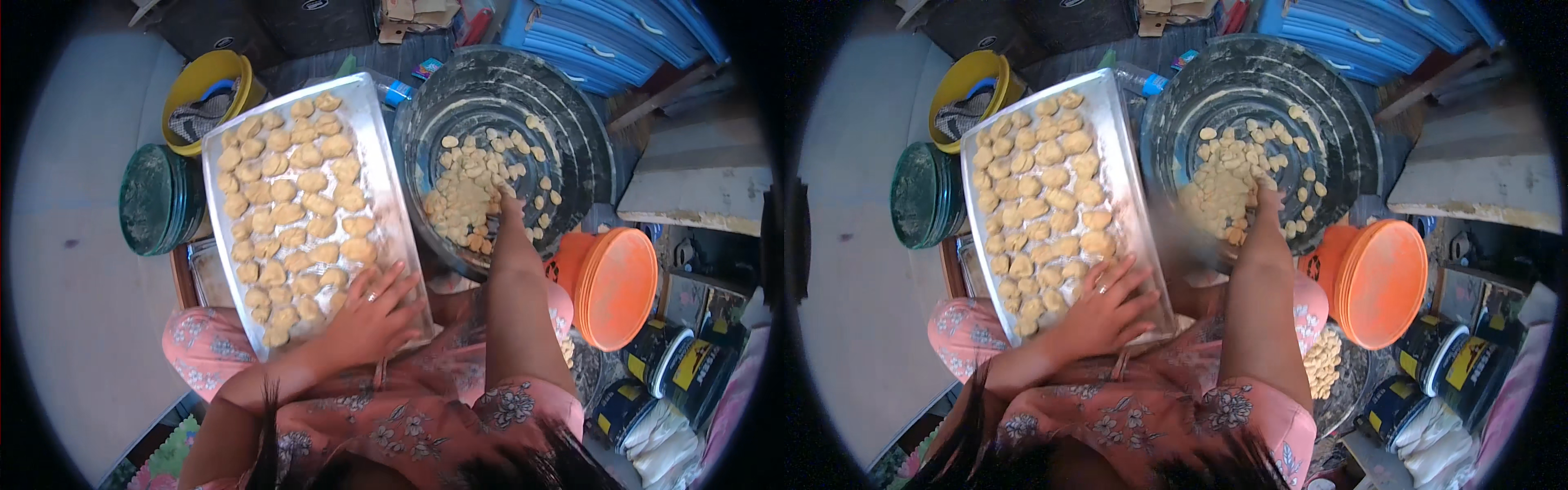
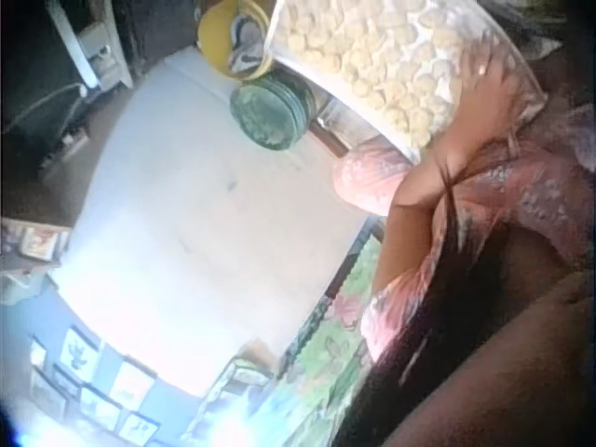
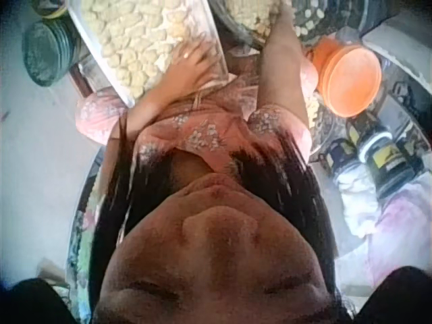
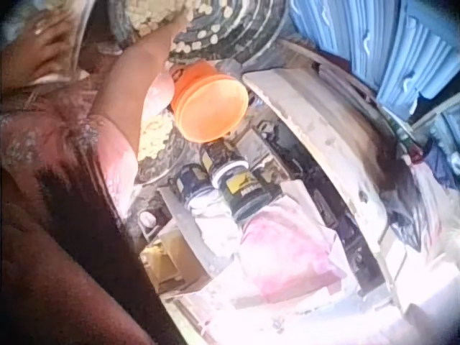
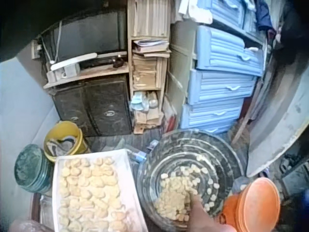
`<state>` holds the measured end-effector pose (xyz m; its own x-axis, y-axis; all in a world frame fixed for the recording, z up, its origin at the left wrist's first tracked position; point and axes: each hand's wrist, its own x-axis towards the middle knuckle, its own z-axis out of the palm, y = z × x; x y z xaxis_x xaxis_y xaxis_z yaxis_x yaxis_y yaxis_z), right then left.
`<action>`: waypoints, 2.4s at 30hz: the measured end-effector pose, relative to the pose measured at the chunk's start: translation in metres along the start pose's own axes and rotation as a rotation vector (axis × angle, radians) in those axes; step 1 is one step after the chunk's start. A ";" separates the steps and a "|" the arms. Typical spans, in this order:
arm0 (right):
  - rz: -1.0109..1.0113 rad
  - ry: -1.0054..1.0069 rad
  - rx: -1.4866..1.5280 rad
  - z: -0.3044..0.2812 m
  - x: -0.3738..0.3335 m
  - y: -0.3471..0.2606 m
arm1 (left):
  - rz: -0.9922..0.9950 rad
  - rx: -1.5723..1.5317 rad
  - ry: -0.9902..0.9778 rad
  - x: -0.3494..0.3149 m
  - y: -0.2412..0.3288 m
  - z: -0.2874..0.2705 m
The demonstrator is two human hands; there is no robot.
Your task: The recorder is shaping small pieces of dough and arranging them on a metal baking tray while sitting on the floor.
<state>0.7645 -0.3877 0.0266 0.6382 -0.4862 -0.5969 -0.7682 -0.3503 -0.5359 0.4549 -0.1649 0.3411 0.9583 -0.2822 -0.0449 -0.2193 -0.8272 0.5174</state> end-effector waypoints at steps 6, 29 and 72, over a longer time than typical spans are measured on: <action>-0.193 -0.064 -0.493 0.030 -0.028 -0.065 | -0.081 -0.051 -0.014 0.010 -0.011 -0.004; -0.770 -0.135 -0.378 -0.096 -0.096 -0.071 | 0.291 0.137 0.463 0.212 0.102 0.049; -1.587 -0.722 -0.262 -0.138 -0.504 0.011 | -0.397 -2.380 0.538 -0.107 0.023 -0.015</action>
<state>0.4274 -0.2565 0.4043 0.5468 0.8135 0.1981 0.6186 -0.2331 -0.7503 0.3498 -0.1464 0.3710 0.9112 0.0775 -0.4045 0.0118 0.9768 0.2137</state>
